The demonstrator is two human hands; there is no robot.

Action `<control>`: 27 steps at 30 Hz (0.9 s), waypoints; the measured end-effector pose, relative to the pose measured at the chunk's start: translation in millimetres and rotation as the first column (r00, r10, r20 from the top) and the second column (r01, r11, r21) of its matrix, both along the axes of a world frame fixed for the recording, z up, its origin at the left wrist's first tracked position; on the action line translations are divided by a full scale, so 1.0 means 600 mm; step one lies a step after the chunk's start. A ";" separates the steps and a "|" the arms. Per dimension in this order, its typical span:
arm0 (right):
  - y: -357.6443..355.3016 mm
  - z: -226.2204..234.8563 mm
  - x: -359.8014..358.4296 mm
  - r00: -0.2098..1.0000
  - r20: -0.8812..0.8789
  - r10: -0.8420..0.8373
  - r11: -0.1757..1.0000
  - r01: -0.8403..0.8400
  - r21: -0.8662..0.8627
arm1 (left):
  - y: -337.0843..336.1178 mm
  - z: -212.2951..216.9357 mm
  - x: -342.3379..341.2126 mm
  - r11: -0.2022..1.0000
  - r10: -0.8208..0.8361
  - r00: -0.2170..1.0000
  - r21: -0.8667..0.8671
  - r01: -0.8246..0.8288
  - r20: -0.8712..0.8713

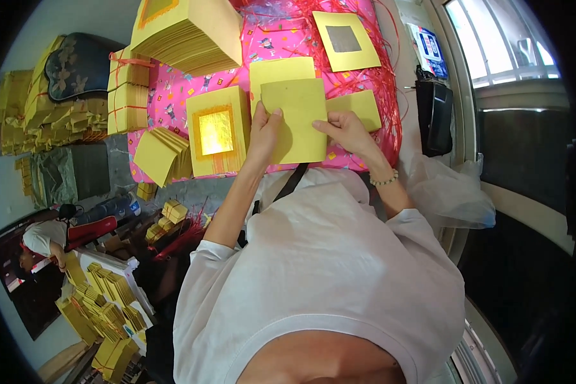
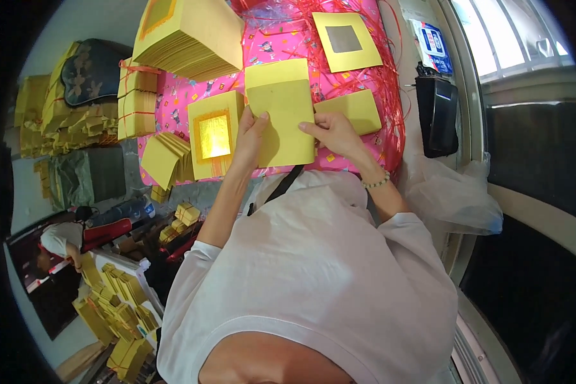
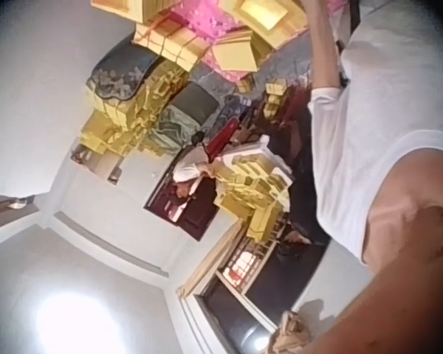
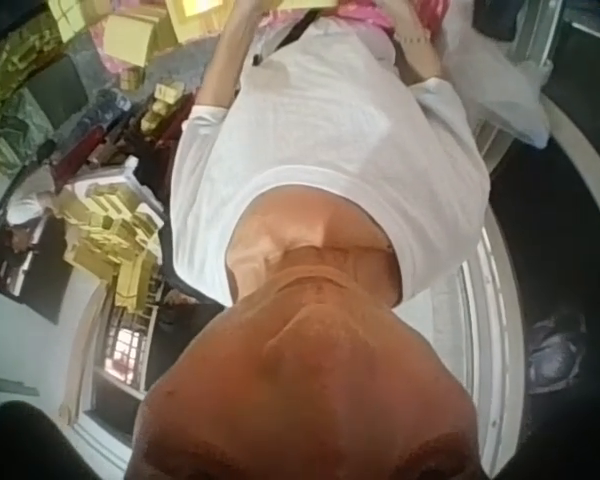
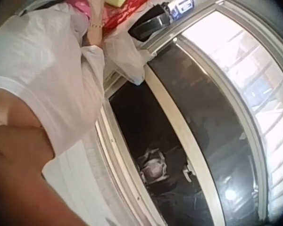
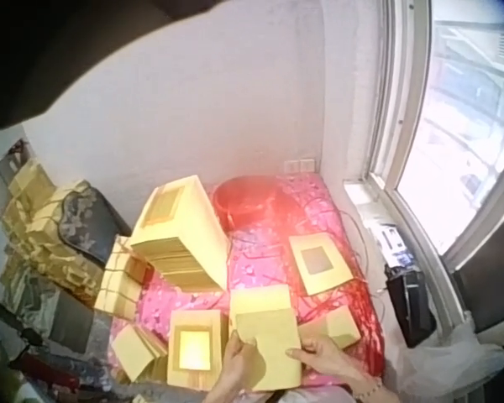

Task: Folding and stacking sheets of yellow joss paper.

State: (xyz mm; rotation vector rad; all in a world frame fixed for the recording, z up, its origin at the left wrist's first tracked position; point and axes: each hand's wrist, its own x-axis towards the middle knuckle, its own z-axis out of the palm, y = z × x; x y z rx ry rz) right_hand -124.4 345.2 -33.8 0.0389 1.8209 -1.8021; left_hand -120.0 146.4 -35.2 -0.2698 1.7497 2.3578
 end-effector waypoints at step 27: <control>0.018 0.013 0.016 0.952 0.014 -0.305 0.930 0.301 -0.210 | 0.003 0.021 0.003 0.990 -0.100 0.991 -0.112 0.090 -0.090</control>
